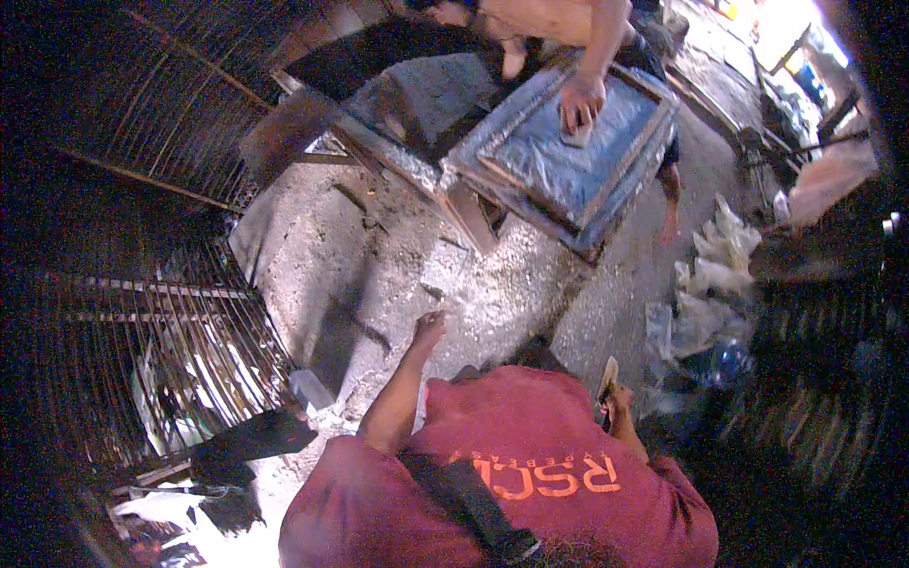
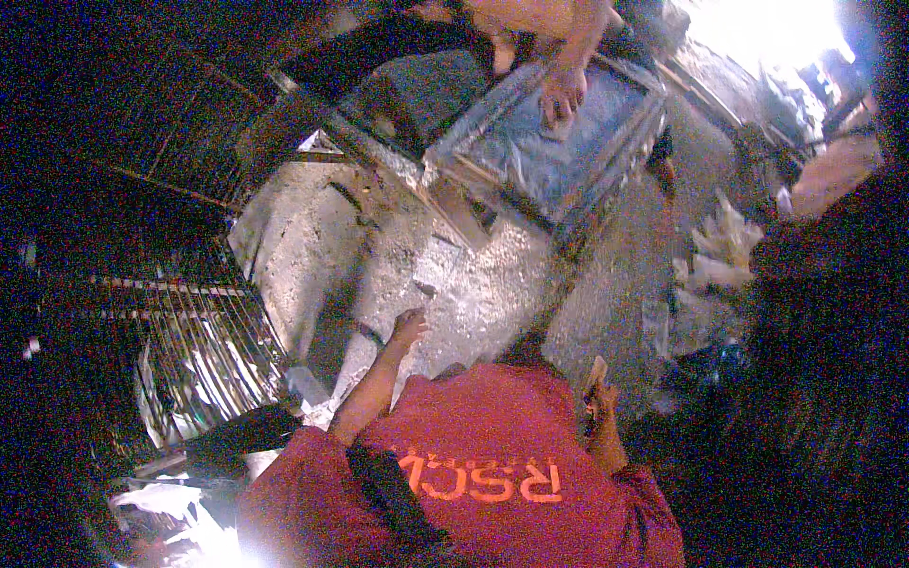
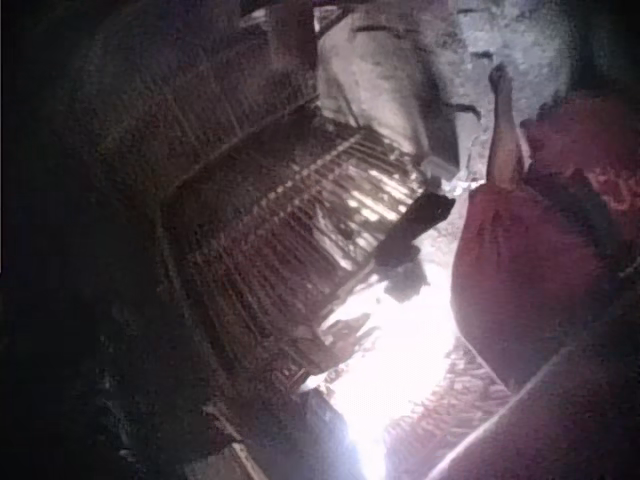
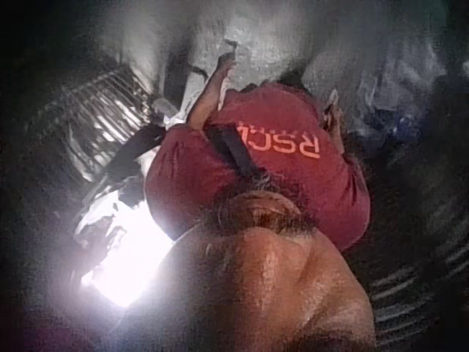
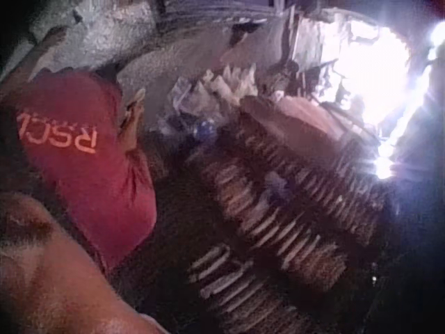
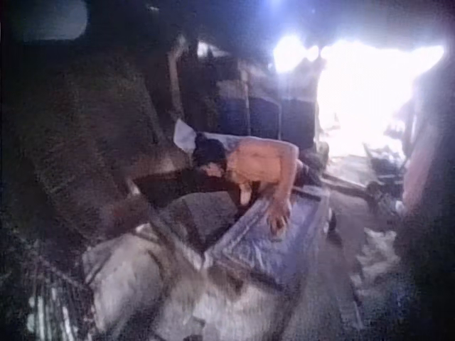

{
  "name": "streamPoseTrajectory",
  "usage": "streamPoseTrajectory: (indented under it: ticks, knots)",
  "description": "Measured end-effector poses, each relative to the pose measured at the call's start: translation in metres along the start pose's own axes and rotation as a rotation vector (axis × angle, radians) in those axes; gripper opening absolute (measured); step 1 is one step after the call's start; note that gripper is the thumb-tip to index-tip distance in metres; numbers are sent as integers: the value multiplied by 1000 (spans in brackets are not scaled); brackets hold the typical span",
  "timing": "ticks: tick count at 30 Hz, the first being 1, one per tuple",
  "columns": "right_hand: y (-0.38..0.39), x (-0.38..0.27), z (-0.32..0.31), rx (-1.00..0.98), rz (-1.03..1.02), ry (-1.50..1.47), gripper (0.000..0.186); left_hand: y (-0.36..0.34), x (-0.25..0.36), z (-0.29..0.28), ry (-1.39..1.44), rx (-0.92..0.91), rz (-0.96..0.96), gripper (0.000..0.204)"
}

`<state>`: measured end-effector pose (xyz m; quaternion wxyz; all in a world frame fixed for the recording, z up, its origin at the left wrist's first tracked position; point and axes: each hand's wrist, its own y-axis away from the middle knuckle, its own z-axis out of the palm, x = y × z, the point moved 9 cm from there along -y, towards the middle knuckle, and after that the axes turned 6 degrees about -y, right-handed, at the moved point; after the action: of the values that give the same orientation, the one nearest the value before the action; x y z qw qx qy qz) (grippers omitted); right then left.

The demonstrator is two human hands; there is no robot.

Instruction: The person uses a wooden float to smooth wet concrete inside a rectangular metal frame held by a coworker. The person repeatedly levels the surface and then places the filled frame onto a nearby rack.

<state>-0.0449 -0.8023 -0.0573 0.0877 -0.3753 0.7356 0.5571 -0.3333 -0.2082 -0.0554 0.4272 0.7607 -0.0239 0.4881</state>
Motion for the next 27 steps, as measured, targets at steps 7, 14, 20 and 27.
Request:
streamPoseTrajectory:
  ticks: [7,14,20,27]
  knots:
    - [-92,-171,28,-83,-213,20,42,24,336,38,-238,233,612,50]
    - [-84,-232,63,20,-371,-206,37,12,516,66,-561,171,877,48]
    - [-17,-98,107,221,-82,-350,40,-14,539,85,-750,-52,935,45]
    - [123,12,193,422,222,-430,45,-47,527,89,-765,-349,1083,51]
